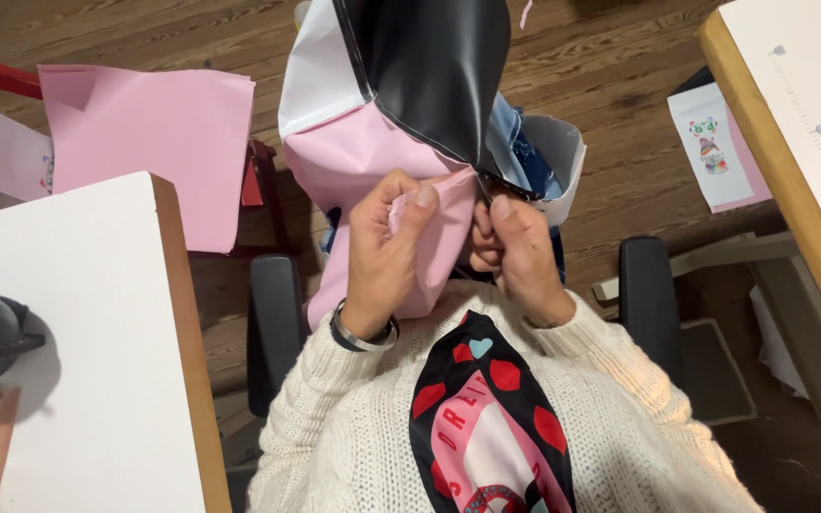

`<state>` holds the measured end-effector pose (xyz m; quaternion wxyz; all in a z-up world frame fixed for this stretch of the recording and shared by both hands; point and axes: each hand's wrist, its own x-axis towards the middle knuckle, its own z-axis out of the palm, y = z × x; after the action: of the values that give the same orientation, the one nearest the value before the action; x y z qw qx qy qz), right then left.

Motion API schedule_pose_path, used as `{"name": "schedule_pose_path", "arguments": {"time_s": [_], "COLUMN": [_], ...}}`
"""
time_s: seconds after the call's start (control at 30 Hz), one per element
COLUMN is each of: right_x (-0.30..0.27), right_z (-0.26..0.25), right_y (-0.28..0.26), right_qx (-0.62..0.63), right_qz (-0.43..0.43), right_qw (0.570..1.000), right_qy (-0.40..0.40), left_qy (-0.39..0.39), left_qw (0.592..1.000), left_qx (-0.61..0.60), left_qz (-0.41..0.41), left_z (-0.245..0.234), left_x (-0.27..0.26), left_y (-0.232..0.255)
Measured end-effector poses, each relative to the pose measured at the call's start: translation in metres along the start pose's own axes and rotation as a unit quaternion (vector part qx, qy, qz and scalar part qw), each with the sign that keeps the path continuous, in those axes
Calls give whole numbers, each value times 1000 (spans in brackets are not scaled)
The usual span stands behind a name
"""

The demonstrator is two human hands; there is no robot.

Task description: The person is trimming and preparing various colored leather pieces using scissors.

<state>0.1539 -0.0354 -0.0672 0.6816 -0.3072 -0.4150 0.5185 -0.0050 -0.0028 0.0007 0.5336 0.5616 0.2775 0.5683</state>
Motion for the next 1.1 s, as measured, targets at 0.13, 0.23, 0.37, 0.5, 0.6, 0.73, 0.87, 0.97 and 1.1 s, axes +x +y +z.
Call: {"name": "schedule_pose_path", "arguments": {"time_s": [0.13, 0.23, 0.37, 0.5, 0.6, 0.73, 0.87, 0.97, 1.1], "right_x": [-2, -5, -7, -12, -15, -15, -16, -19, -18], "right_z": [-3, 1, -7, -31, -33, -29, -30, -28, -28], "right_y": [-9, -18, -14, 17, 10, -10, -2, -6, -10], "right_qx": [63, 95, 84, 36, -51, -405, -368, -279, -212], "right_qz": [27, 40, 23, -16, -64, -177, -196, -128, -92], "right_qw": [997, 993, 995, 999, 996, 897, 909, 952, 971], "right_qy": [-32, -56, -56, -29, -19, -17, -5, -15, -53], "left_qy": [-37, -41, -25, -4, 1, 4, -15, 0, 1], "left_qw": [999, 995, 982, 966, 955, 952, 962, 962, 964], "left_qx": [-30, -90, -175, -238, -272, -280, -252, -254, -247], "left_qz": [-9, -30, -67, -97, -121, -124, -105, -104, -97], "left_z": [-5, -3, 1, 8, 11, 9, 10, 9, 8], "left_x": [-1, -3, -4, -7, -7, -11, -11, -14, -12], "left_y": [-7, -7, -12, -10, -5, -7, -11, -14, -17]}}
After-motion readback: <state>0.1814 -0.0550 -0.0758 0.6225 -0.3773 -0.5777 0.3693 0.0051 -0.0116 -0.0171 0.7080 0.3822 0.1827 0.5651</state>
